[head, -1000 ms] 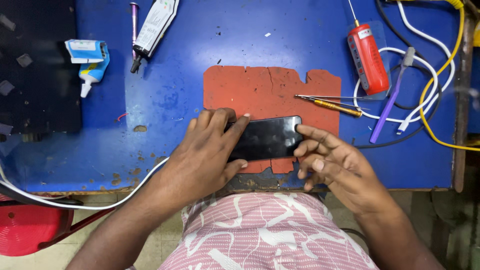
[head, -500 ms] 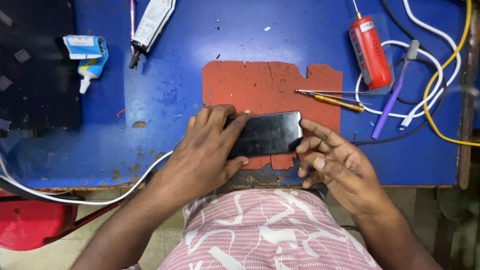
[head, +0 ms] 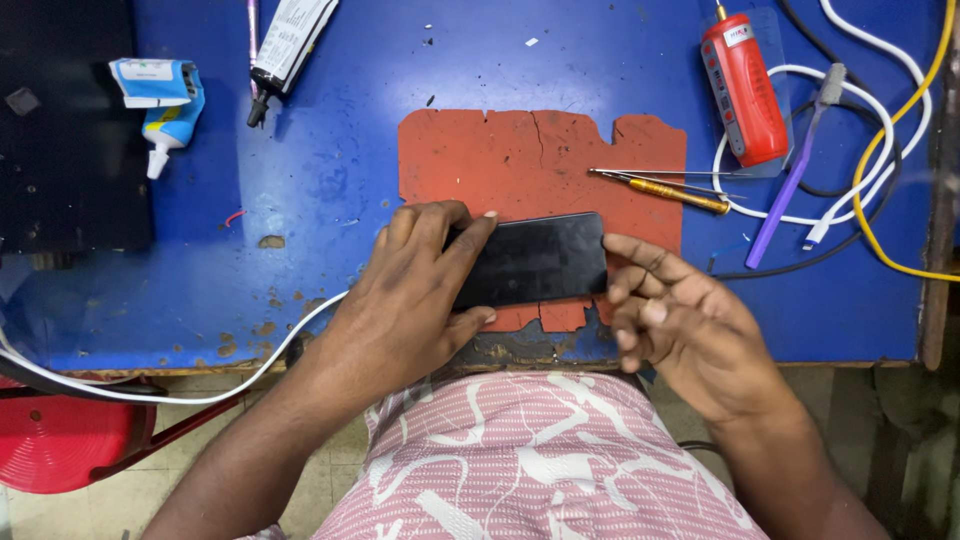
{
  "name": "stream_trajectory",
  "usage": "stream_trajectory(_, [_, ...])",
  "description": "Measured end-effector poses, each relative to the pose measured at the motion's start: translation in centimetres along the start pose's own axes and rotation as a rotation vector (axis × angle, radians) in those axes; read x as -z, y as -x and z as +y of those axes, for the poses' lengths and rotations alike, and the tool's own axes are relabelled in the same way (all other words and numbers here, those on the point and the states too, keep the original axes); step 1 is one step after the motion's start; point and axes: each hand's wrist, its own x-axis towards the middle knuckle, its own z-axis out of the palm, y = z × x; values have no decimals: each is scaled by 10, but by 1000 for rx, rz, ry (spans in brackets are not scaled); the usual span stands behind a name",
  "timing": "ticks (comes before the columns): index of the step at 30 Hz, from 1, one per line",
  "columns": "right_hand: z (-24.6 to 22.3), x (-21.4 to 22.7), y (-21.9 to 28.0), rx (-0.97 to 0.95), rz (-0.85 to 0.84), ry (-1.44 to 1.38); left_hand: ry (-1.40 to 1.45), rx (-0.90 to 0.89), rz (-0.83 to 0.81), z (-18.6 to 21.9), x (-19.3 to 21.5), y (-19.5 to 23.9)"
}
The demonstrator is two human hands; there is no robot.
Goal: The person uses a screwdriver to remove screws from a black plastic frame, then applies adhesive to the internal chassis of a disassembled smartphone. They reassemble the phone, press the edges to secure the back cover, and wipe the exterior with a cloth.
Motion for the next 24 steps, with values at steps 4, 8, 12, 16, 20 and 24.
stream_trajectory(4, [-5, 0, 1, 15, -16, -115, -4, -34, 29, 0, 1, 0])
stream_trajectory(8, [-7, 0, -3, 32, 2, -77, -37, -35, 18, 1, 4, -3])
stream_trajectory(12, [-7, 2, -6, 79, 36, 24, -46, -46, 27, 0, 10, -3])
stream_trajectory(16, [-7, 4, -7, 161, 66, 111, -33, -94, 94, -2, 18, -1])
stream_trajectory(20, [-5, 7, -7, 264, 100, 213, 53, -18, 118, -9, 19, -3])
stream_trajectory(24, [-3, 8, -8, 323, 176, 339, 243, 53, 252, -18, 16, -6])
